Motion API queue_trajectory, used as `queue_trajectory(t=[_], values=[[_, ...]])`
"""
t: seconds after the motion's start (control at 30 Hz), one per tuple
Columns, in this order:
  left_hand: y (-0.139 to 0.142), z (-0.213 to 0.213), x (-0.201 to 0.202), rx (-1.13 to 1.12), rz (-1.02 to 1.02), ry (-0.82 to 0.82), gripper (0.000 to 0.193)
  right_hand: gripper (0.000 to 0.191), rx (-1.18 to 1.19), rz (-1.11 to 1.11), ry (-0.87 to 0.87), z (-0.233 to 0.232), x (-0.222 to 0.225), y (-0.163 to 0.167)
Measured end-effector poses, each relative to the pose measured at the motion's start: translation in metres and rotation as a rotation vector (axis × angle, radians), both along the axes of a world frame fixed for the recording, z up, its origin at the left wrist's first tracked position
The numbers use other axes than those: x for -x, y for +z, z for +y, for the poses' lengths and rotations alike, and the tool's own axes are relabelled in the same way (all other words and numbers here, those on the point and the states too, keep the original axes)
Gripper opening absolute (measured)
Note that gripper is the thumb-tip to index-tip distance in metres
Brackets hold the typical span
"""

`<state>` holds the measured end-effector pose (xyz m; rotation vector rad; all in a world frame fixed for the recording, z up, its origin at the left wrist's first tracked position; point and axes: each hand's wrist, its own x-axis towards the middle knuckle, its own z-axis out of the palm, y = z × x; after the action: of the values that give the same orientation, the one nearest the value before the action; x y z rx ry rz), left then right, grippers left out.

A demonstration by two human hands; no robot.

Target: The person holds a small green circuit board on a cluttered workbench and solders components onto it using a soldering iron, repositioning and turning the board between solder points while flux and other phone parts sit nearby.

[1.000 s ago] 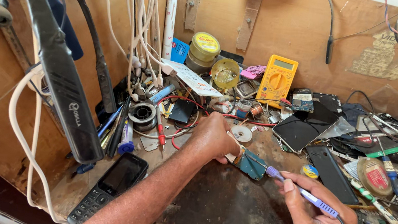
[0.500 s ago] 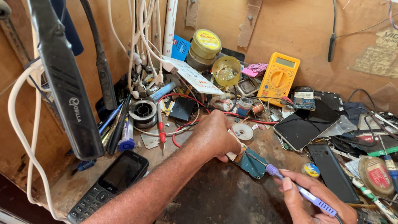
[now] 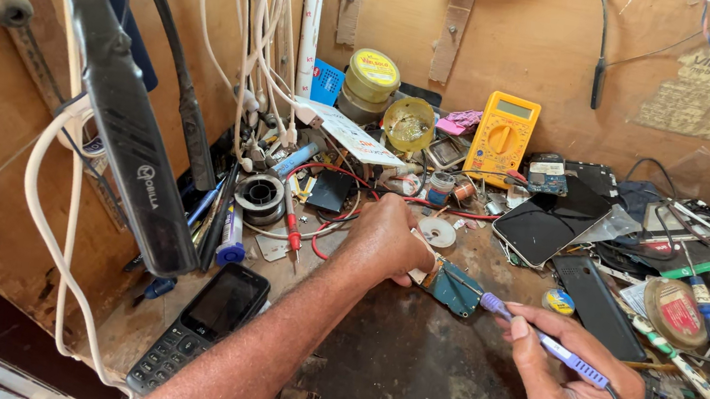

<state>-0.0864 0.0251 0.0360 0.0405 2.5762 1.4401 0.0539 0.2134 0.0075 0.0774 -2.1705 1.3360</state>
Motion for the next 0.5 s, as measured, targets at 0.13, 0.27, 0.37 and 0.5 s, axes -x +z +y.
queue_trajectory(t=[0.13, 0.27, 0.37, 0.5], values=[[-0.0001, -0.0005, -0.0003, 0.002, 0.02, 0.001, 0.03, 0.019, 0.002, 0.008, 0.017, -0.0004, 0.0, 0.0006], [0.0011, 0.0002, 0.0006, 0.009, 0.004, 0.003, 0.031, 0.019, 0.001, -0.015, 0.014, 0.0001, 0.0003, 0.0004], [0.0007, -0.0003, -0.0007, 0.005, 0.01, 0.002, 0.031, 0.018, -0.023, 0.015, -0.002, 0.0, -0.0007, -0.0006], [0.0008, -0.0007, -0.0005, 0.005, 0.0, -0.002, 0.031, 0.019, -0.033, 0.058, 0.044, 0.0004, -0.0019, -0.0012]])
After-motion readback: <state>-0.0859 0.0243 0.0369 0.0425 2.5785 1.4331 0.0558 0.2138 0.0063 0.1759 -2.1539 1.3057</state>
